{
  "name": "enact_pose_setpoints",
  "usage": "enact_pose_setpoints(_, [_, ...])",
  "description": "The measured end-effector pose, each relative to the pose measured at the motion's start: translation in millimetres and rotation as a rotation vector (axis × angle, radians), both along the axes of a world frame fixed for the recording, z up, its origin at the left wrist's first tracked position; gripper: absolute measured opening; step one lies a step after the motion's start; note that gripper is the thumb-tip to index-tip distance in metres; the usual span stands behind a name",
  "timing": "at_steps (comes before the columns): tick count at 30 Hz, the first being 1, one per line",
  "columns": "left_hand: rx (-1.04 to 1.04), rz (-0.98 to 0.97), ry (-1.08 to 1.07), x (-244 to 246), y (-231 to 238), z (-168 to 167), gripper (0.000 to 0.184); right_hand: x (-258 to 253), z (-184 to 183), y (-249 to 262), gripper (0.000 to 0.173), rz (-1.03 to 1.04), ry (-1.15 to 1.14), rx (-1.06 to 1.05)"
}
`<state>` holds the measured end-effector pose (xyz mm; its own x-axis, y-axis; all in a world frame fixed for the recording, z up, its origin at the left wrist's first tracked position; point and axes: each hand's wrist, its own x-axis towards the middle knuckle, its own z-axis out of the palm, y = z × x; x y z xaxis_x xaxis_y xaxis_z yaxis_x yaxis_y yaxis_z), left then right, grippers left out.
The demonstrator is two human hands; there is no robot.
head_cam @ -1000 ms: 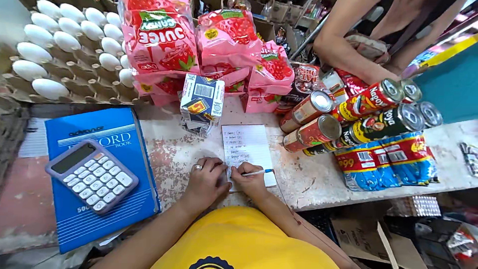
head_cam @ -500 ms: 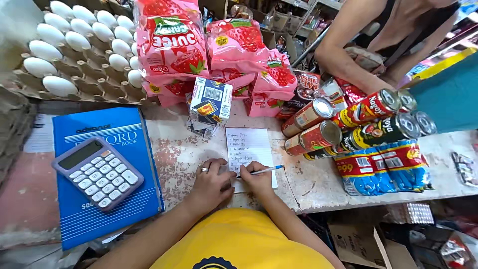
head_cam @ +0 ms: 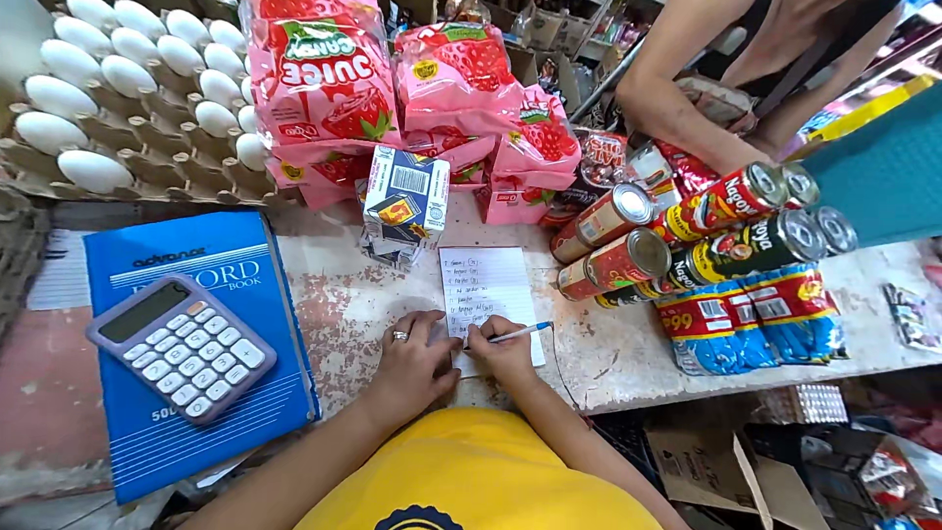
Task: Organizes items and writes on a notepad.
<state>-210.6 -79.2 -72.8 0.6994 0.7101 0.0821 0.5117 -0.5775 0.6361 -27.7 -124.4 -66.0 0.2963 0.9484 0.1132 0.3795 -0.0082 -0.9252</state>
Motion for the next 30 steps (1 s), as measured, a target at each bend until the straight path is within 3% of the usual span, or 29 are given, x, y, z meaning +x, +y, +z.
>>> enact_pose_setpoints(13, [0.016, 0.01, -0.009, 1.3, -0.4, 0.1, 0.037, 2.2, -1.2, -0.7, 0.03, -0.018, 0.033, 0.055])
enact_pose_setpoints(20, [-0.002, -0.01, -0.021, 1.3, 0.3, 0.3, 0.035, 4.3, -5.2, -8.2, 0.034, 0.054, -0.322, 0.051])
enact_pose_setpoints(26, [-0.004, -0.03, -0.02, 0.0, -0.1, -0.9, 0.032, 5.9, -0.5, -6.1, 0.029, -0.018, -0.015, 0.006])
enact_pose_setpoints(30, [0.015, -0.017, -0.025, 0.1, -0.1, -1.7, 0.04, 6.4, -1.1, -5.9, 0.032, -0.05, 0.005, 0.025])
